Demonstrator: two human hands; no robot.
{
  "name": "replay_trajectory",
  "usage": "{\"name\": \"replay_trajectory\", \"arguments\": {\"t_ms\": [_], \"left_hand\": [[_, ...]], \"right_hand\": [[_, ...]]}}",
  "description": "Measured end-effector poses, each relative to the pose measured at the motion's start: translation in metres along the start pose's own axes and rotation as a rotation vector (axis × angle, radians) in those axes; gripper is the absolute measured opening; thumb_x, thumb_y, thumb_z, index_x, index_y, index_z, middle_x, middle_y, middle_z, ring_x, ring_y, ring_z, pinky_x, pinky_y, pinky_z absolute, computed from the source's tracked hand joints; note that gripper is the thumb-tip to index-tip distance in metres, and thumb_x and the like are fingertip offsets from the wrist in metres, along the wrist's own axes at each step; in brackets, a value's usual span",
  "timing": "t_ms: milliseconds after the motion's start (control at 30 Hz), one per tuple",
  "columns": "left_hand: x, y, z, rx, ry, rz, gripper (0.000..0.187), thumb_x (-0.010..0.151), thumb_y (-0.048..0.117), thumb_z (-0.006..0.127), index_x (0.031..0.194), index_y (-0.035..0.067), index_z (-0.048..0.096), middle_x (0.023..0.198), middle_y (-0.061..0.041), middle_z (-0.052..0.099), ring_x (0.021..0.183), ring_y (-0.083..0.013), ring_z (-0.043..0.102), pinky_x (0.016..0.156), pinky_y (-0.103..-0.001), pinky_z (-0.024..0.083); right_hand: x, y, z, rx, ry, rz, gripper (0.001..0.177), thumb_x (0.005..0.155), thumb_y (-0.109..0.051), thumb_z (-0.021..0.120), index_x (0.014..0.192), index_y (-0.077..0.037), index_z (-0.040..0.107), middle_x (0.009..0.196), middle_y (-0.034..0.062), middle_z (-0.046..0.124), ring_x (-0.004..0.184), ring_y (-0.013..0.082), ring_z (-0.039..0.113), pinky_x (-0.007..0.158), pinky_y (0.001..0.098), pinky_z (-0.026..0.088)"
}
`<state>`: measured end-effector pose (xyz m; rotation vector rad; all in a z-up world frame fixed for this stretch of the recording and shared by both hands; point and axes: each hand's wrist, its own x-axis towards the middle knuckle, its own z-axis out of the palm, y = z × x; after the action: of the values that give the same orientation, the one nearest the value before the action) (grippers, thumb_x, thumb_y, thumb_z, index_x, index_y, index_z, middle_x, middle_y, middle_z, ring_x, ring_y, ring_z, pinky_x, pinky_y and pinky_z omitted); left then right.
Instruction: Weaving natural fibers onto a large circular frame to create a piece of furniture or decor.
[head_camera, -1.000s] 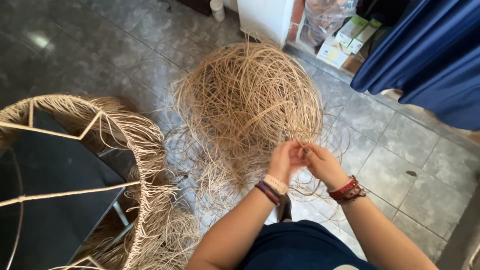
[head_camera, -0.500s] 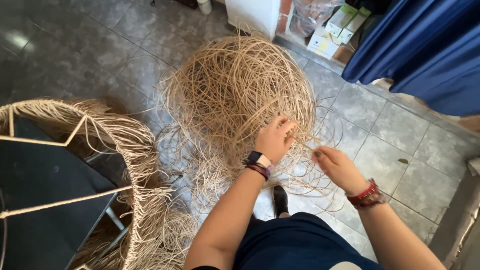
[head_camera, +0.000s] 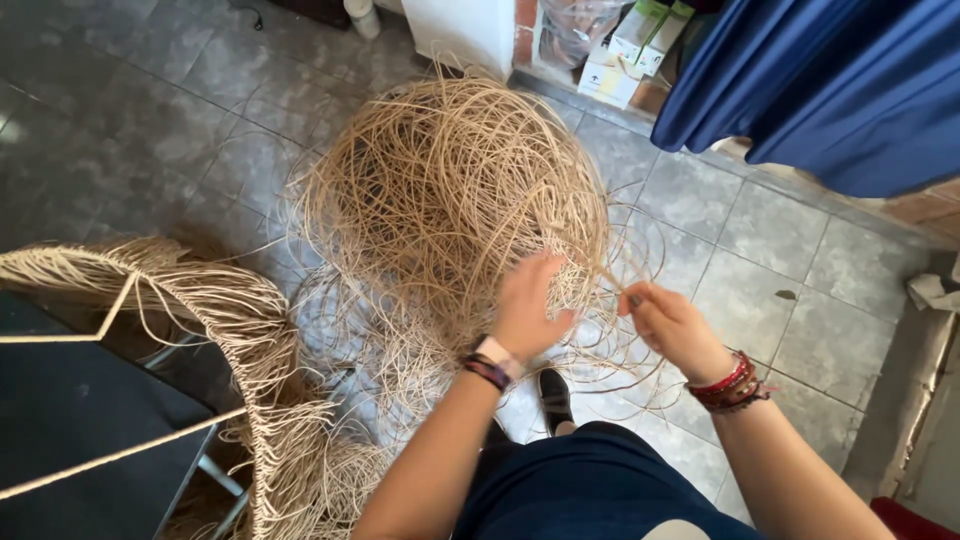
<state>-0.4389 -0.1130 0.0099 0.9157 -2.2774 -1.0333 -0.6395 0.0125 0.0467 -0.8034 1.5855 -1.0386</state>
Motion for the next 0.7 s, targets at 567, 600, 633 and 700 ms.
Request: {"name": "replay_trajectory", "arguments": {"t_ms": [567,600,633,700], "left_hand": [[-0.036,-0.028,0.015,0.355,0.189,0.16,0.024,0.092,0.025,0.062,0.114,0.027,0.07,0.126,-0.004,0.056,0.114,-0.0273,0.055,0.095,-0.046,0.042],[-0.036,-0.01,-0.001,0.365,0.002,0.001,0.04,0.084,0.014,0.069,0.123,0.021,0.07,0.151,-0.018,0.043,0.137,-0.0433,0.042,0.107,-0.061,0.034],[-0.036,-0.011,0.012,0.364,0.002,0.001,0.04,0.084,0.014,0.069,0.123,0.021,0.07,0.151,-0.018,0.043,0.137,-0.0433,0.042,0.107,-0.061,0.034],[-0.036,-0.014,0.038,0.07,0.254,0.071,0.047,0.072,0.022,0.058,0.117,0.028,0.07,0.113,-0.002,0.049,0.111,-0.0292,0.05,0.092,-0.045,0.039]], "right_hand": [[0.027,0.008,0.017,0.313,0.057,0.011,0.021,0.104,-0.008,0.036,0.102,-0.001,0.056,0.058,-0.0023,0.027,0.041,0.0063,0.026,0.034,0.019,0.019],[0.025,0.003,0.022,0.276,-0.024,0.003,0.022,0.105,-0.01,0.038,0.099,0.001,0.057,0.054,-0.002,0.029,0.038,0.0065,0.027,0.034,0.0192,0.017],[0.022,0.0,0.025,0.275,-0.024,0.002,0.022,0.105,-0.01,0.038,0.099,0.001,0.057,0.054,-0.002,0.029,0.038,0.0065,0.027,0.034,0.0192,0.017],[0.016,-0.005,0.031,0.305,-0.085,-0.006,0.023,0.106,-0.01,0.04,0.096,0.0,0.058,0.053,-0.0029,0.028,0.037,0.0056,0.026,0.033,0.0183,0.017]]}}
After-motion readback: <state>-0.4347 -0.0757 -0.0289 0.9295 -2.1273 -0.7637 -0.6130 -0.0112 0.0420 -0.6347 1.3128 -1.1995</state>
